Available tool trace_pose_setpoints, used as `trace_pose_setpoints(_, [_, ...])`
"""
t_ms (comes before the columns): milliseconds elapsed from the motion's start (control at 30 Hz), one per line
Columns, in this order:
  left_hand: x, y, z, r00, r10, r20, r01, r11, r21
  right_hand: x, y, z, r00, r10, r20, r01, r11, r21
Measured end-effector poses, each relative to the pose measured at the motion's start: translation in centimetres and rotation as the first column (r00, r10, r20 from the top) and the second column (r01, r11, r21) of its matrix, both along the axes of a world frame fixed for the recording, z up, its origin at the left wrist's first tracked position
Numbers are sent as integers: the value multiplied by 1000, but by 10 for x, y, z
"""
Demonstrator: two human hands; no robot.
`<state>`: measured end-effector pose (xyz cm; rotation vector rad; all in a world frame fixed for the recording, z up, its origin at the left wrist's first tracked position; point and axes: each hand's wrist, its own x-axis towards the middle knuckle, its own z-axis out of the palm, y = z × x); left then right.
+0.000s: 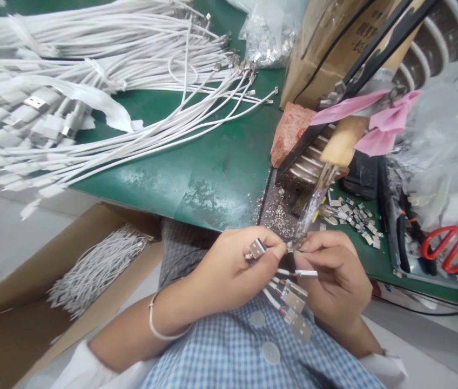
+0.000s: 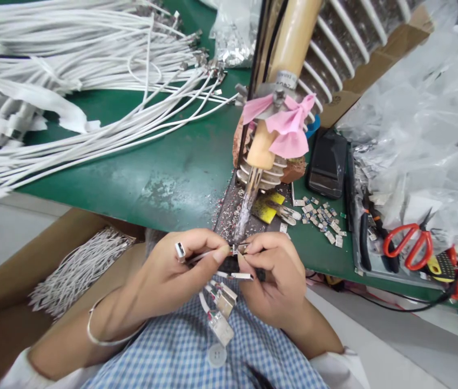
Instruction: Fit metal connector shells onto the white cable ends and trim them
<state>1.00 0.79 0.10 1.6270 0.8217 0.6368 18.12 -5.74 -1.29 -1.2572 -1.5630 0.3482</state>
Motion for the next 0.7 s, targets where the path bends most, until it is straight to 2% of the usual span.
trace_pose_setpoints(200, [-1,-2,3,1000,3,-17,-1,994,106,0,-1,1,1000,9,-6,-9,1000,5])
trace_pose_setpoints(700, [-1,-1,2,1000,9,16,-12,985,175,2,-2,2,999,44,-5,-44,999,26])
